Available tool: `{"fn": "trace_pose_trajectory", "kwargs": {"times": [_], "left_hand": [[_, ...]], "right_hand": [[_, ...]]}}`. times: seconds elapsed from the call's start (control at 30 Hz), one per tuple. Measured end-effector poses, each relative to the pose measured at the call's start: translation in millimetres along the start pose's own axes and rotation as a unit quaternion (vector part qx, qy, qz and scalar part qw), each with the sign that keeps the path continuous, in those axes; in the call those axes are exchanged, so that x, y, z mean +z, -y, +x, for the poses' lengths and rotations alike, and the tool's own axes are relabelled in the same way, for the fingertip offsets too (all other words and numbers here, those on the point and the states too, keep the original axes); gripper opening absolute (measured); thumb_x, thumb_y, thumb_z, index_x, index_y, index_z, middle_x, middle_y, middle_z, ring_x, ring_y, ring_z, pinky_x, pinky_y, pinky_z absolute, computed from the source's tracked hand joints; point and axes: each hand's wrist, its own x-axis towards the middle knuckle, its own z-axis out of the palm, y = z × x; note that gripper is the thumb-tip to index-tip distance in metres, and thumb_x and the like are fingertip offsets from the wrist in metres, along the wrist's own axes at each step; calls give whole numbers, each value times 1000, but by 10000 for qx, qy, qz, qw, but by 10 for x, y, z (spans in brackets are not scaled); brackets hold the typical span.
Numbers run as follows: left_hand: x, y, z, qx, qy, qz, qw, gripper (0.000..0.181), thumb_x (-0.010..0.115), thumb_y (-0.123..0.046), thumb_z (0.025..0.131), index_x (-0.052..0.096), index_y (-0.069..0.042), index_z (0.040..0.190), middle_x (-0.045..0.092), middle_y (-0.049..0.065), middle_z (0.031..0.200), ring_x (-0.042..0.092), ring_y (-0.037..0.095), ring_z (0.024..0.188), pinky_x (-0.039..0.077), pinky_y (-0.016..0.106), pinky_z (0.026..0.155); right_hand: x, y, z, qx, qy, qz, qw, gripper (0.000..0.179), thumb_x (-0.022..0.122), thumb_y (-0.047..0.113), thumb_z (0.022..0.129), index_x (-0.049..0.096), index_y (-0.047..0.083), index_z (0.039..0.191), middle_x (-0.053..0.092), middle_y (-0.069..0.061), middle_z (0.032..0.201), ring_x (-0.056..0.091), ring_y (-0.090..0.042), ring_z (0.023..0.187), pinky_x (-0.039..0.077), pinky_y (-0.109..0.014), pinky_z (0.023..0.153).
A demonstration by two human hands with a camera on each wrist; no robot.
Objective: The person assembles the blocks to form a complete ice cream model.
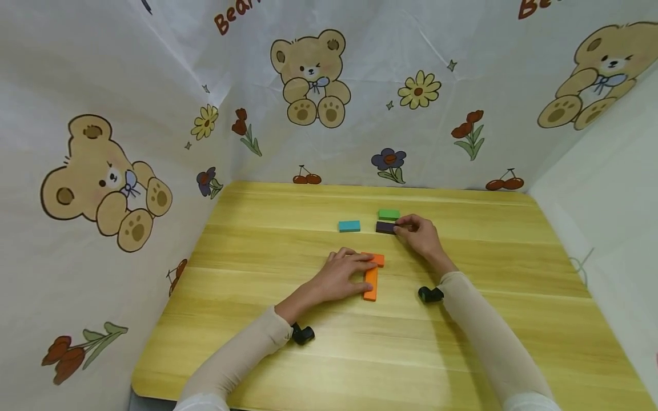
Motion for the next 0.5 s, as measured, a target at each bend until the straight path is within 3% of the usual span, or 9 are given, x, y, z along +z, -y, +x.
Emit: {"fn": "trace_pose_trajectory", "kwargs": {"times": [0.23,0.5], "left_hand": [[11,6,-11,55,-62,-29,10000,60,68,-57,102,59,-33,156,48,-16,168,45,22,145,36,41,100],[9,4,-2,87,-47,-74,9999,60,67,-57,103,58,-32,157,48,-14,169,45,23,146,38,42,103]], "right_hand": [[37,-14,-63,-233,171,122,9995,33,72,30,105,74,12,133,74,-16,134,64,-30,108,49,-33,90],[69,-4,-99,-422,405,-1,9983,34,70,31,107,77,13,134,70,-18,142,60,-36,131,45,-52,112]]}}
